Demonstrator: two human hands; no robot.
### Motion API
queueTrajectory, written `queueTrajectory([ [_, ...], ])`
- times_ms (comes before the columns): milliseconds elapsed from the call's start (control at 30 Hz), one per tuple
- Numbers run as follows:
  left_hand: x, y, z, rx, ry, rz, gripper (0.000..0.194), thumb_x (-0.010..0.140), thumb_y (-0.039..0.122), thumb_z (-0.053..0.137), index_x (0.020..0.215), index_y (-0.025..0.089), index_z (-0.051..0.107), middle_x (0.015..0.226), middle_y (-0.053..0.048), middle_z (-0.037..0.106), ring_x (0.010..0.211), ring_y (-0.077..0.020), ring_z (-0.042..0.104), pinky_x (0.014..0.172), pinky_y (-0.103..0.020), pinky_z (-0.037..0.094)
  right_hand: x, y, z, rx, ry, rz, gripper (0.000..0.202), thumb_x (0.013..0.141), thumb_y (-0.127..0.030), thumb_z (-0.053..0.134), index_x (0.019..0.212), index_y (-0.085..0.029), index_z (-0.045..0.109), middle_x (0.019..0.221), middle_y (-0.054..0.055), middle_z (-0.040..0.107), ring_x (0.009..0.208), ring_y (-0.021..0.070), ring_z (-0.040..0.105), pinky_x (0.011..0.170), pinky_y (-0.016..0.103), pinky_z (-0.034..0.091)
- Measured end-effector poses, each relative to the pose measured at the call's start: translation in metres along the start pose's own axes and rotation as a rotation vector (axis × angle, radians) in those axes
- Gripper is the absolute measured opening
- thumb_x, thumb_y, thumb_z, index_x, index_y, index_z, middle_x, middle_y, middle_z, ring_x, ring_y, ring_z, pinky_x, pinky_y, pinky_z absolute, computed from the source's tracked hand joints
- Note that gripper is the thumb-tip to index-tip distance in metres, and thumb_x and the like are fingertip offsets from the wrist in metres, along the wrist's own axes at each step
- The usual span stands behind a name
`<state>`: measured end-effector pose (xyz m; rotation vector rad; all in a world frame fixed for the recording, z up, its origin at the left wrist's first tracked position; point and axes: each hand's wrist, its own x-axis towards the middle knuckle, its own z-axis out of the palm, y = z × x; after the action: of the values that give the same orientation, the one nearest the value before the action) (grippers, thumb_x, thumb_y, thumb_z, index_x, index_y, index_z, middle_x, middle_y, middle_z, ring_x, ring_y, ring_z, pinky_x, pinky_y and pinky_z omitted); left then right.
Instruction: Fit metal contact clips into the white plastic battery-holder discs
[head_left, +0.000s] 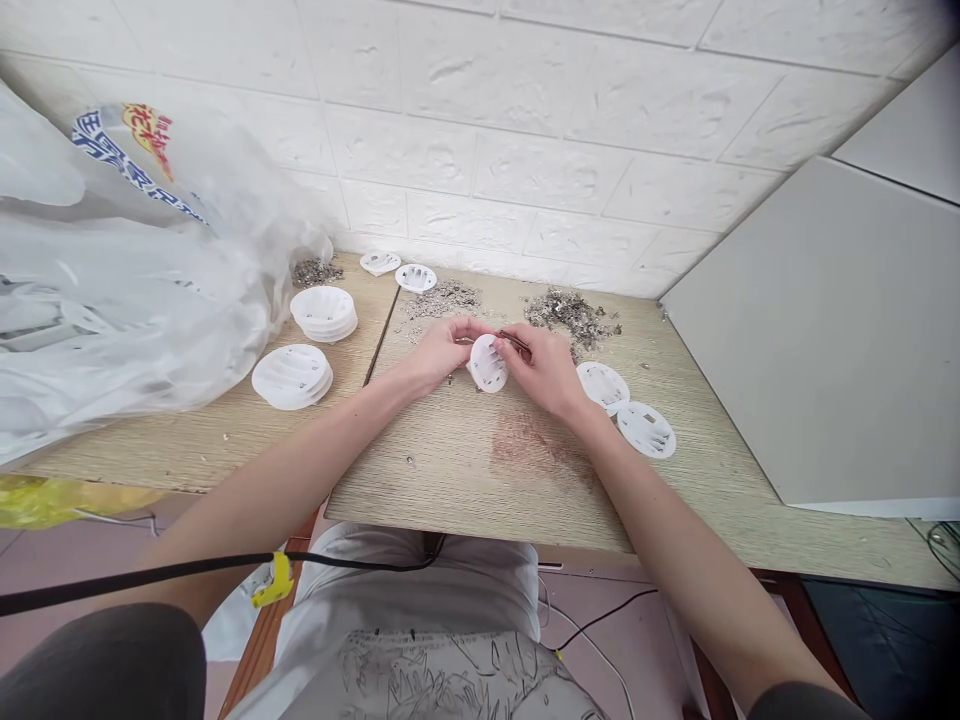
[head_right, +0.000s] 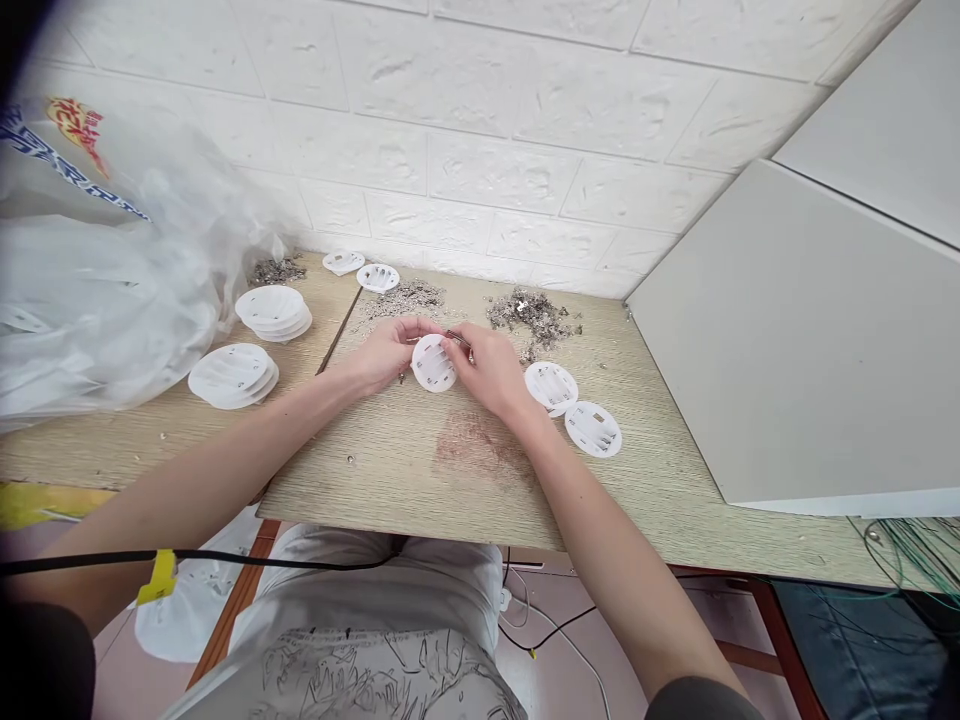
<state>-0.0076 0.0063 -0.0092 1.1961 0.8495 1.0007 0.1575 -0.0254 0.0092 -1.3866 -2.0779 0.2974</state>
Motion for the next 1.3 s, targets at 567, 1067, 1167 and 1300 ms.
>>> queueTrajectory([
  [567,-0.005,0.011,0.004,-0.052,-0.058,-0.007,0.031,0.078,0.043,0.069,0.088,0.014,0.067,0.080,-0.003,0.066,0.069,-0.0117,0.060,0.062,-0.024,0.049,0.002,0.001,-0.004,-0.022,0.041,0.073,0.028,0.091,-0.034,0.049,0.069,-0.018,0.056,0.062,0.001,0.057,0.057,0.0133,0.043,0.058,0.027,0.029],
  [1067,-0.003,0.004,0.002,0.265,-0.074,0.081,0.022,0.068,0.022,0.073,0.087,0.014,0.067,0.078,-0.003,0.068,0.068,-0.0117,0.060,0.064,-0.025,0.046,0.001,0.001,-0.003,-0.065,0.006,0.051,0.026,0.088,-0.033,0.050,0.067,-0.018,0.055,0.062,0.002,0.057,0.057,0.0134,0.044,0.057,0.027,0.028],
  [1167,-0.004,0.005,0.002,0.285,-0.085,0.083,0.021,0.069,0.024,0.072,0.087,0.014,0.067,0.076,-0.002,0.067,0.066,-0.0117,0.059,0.063,-0.025,0.045,0.001,0.000,-0.003,-0.065,-0.002,0.058,0.026,0.088,-0.032,0.050,0.066,-0.018,0.054,0.061,0.001,0.056,0.057,0.0134,0.044,0.057,0.027,0.028],
  [1300,-0.004,0.004,0.000,0.330,-0.068,0.107,0.022,0.069,0.026,0.072,0.087,0.014,0.067,0.079,-0.004,0.068,0.070,-0.0132,0.061,0.064,-0.026,0.045,0.001,-0.001,-0.003,-0.060,-0.008,0.065,0.027,0.088,-0.032,0.050,0.065,-0.018,0.054,0.059,0.001,0.054,0.056,0.0134,0.043,0.056,0.027,0.028],
])
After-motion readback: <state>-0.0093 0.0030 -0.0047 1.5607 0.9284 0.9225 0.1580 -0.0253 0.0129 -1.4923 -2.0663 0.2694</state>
